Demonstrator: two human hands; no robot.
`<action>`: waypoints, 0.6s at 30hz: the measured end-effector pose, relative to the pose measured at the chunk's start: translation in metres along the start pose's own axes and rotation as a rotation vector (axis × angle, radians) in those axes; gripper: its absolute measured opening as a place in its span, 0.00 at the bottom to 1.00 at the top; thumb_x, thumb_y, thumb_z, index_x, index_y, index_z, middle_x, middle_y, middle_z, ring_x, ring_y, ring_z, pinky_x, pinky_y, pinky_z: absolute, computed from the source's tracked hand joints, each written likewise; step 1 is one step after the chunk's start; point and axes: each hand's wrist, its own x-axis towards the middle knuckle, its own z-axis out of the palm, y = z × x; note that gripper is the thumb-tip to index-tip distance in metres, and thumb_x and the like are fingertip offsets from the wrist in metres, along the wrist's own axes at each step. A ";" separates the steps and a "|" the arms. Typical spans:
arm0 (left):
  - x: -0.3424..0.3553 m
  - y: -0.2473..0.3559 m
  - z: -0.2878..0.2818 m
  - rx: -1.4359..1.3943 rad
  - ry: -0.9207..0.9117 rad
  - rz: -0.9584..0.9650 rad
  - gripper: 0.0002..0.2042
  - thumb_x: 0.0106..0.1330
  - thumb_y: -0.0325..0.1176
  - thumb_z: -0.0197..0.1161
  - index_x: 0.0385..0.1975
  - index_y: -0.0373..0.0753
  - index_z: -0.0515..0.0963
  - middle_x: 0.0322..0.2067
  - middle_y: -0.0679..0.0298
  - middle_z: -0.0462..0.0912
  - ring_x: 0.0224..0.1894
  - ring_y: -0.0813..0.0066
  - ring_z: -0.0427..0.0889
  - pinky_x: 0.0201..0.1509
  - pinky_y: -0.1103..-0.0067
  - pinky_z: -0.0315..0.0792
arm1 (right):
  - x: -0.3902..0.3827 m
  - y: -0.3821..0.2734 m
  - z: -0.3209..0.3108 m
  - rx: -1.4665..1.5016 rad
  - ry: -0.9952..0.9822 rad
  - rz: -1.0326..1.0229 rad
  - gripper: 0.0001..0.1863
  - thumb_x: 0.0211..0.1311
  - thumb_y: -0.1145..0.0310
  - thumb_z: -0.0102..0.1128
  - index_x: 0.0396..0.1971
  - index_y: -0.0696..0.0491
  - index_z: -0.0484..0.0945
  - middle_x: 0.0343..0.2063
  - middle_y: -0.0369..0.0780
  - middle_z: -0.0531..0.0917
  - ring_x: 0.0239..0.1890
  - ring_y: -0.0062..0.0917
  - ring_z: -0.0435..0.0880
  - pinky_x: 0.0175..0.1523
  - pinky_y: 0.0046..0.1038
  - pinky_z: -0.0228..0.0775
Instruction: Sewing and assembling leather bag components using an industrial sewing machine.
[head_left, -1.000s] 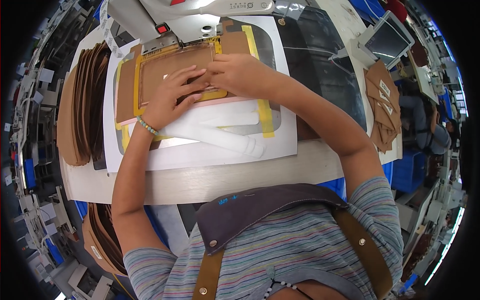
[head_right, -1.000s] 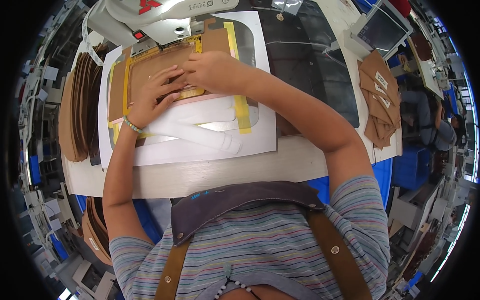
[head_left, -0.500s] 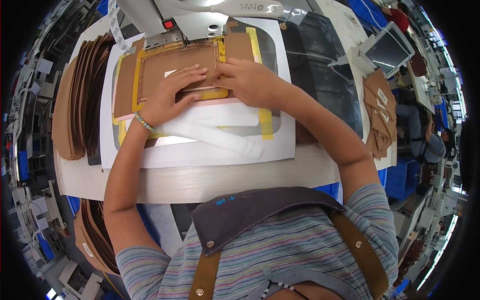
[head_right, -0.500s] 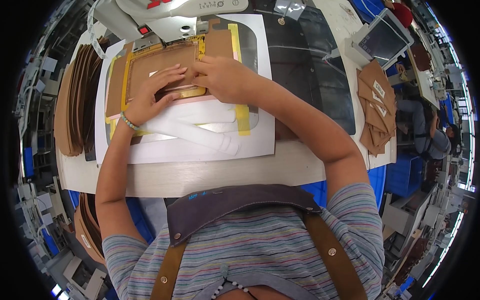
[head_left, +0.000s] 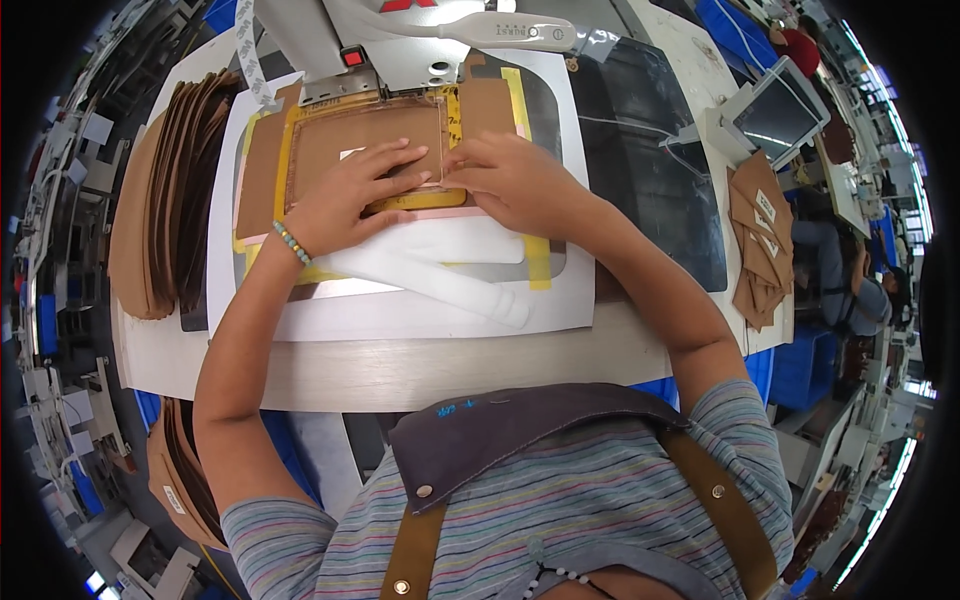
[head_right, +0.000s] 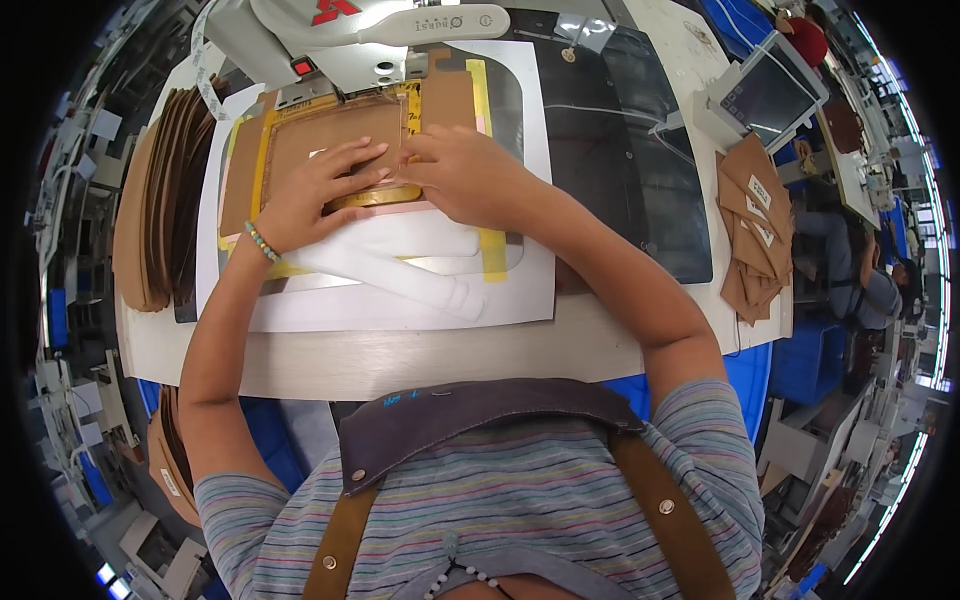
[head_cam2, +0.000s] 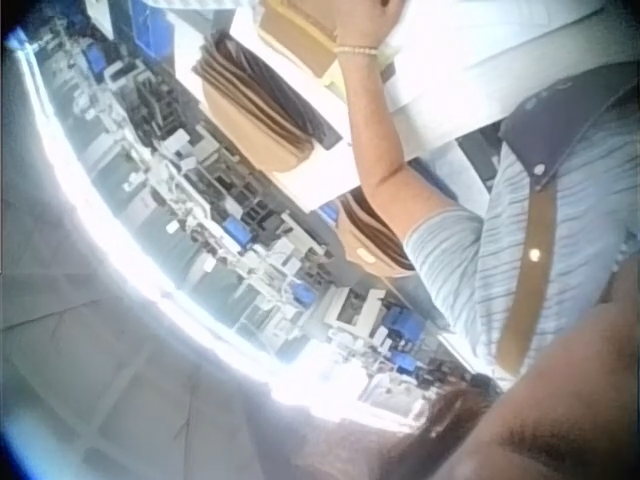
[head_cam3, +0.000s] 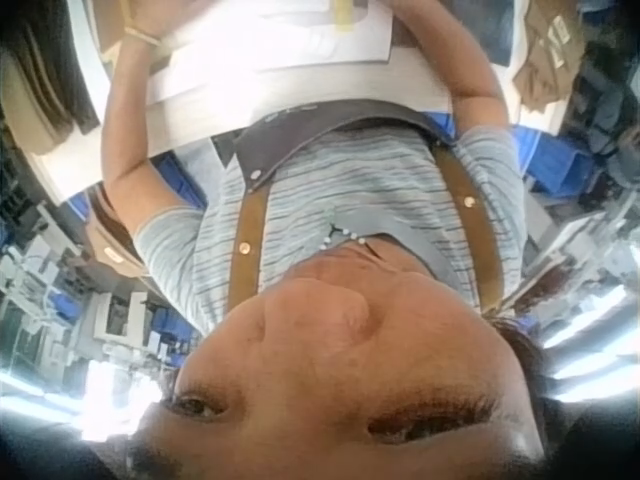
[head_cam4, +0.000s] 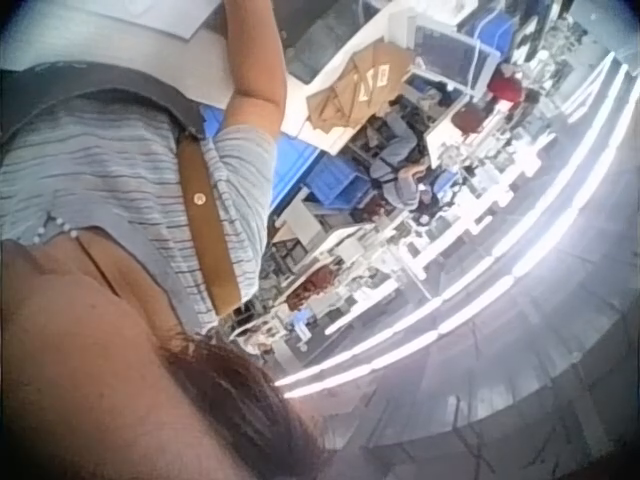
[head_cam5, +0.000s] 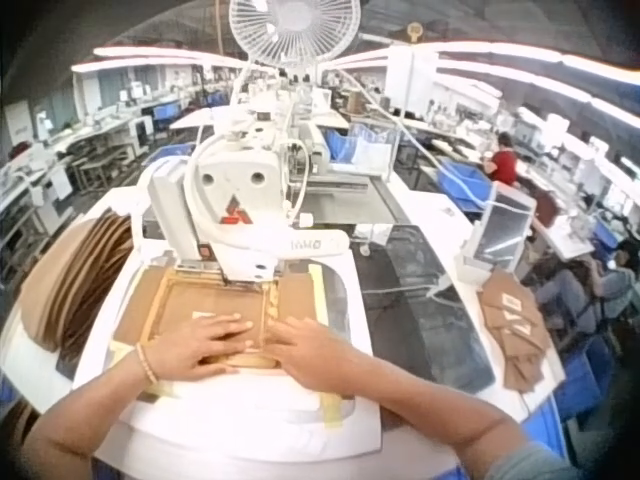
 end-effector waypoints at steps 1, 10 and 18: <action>-0.001 0.000 0.000 -0.018 0.004 -0.005 0.26 0.69 0.38 0.71 0.68 0.47 0.79 0.75 0.61 0.71 0.78 0.53 0.65 0.79 0.58 0.64 | 0.002 -0.009 -0.015 0.116 0.186 -0.003 0.14 0.62 0.77 0.66 0.48 0.53 0.87 0.48 0.39 0.85 0.50 0.36 0.84 0.55 0.36 0.78; -0.002 -0.009 0.005 0.009 -0.016 -0.025 0.23 0.73 0.38 0.67 0.67 0.43 0.80 0.76 0.61 0.70 0.79 0.55 0.64 0.81 0.60 0.61 | 0.023 -0.135 -0.139 0.360 1.702 -0.446 0.24 0.83 0.45 0.40 0.60 0.42 0.79 0.62 0.47 0.78 0.68 0.39 0.72 0.74 0.50 0.61; -0.003 -0.017 0.011 0.059 0.001 -0.023 0.23 0.74 0.38 0.65 0.68 0.43 0.79 0.76 0.62 0.70 0.78 0.55 0.65 0.81 0.60 0.61 | -0.005 -0.192 -0.153 0.500 1.628 -0.547 0.24 0.83 0.43 0.39 0.62 0.38 0.78 0.64 0.44 0.77 0.70 0.37 0.69 0.76 0.50 0.55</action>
